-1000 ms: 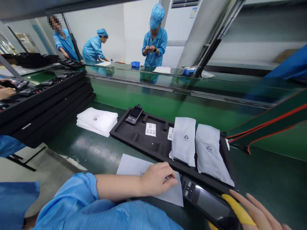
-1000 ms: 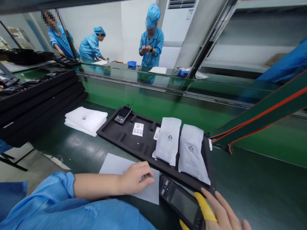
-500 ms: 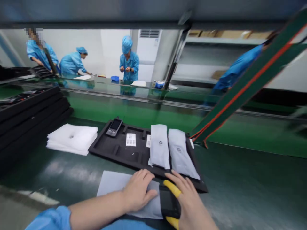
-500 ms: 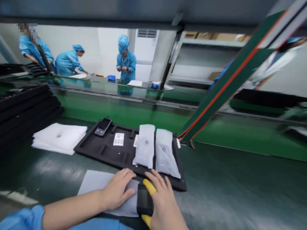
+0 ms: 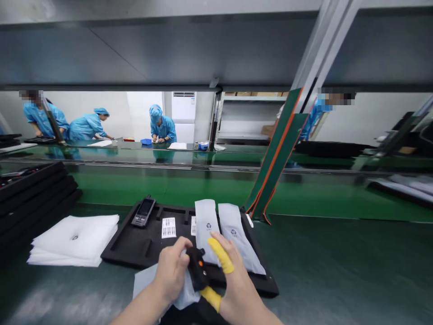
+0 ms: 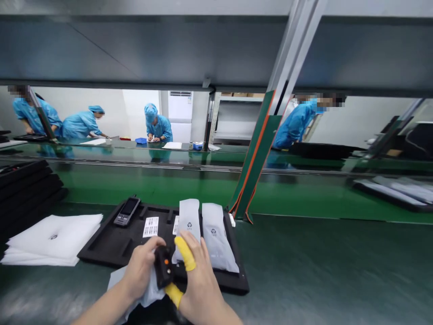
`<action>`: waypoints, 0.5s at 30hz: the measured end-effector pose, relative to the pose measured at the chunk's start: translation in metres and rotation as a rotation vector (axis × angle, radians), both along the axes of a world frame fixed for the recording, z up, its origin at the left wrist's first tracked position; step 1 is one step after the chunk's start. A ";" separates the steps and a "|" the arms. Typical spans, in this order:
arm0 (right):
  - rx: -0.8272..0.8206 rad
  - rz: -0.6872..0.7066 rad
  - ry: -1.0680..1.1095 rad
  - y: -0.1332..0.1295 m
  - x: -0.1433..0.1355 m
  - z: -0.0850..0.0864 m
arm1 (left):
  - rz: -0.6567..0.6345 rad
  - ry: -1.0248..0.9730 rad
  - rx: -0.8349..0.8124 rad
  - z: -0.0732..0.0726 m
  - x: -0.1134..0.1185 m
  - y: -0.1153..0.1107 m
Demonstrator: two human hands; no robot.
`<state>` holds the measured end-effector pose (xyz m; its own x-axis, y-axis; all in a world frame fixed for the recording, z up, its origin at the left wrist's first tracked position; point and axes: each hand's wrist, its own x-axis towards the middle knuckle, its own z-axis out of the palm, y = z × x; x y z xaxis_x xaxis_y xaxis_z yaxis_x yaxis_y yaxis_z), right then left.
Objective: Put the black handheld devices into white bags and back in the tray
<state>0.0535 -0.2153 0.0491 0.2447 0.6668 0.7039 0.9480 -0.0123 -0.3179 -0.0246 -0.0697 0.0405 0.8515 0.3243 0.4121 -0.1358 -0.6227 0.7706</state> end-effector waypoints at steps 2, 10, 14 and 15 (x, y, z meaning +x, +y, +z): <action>0.119 0.060 0.266 0.002 -0.001 -0.014 | 0.000 -0.081 -0.214 -0.001 -0.002 0.003; 0.187 0.085 0.597 0.034 -0.032 -0.070 | -0.004 -0.180 -0.418 -0.018 0.001 -0.011; 0.314 0.086 0.711 0.037 -0.035 -0.073 | -0.035 -0.245 -0.575 -0.024 0.001 -0.024; 0.331 0.056 0.749 0.037 -0.036 -0.072 | -0.042 -0.275 -0.658 -0.025 0.001 -0.027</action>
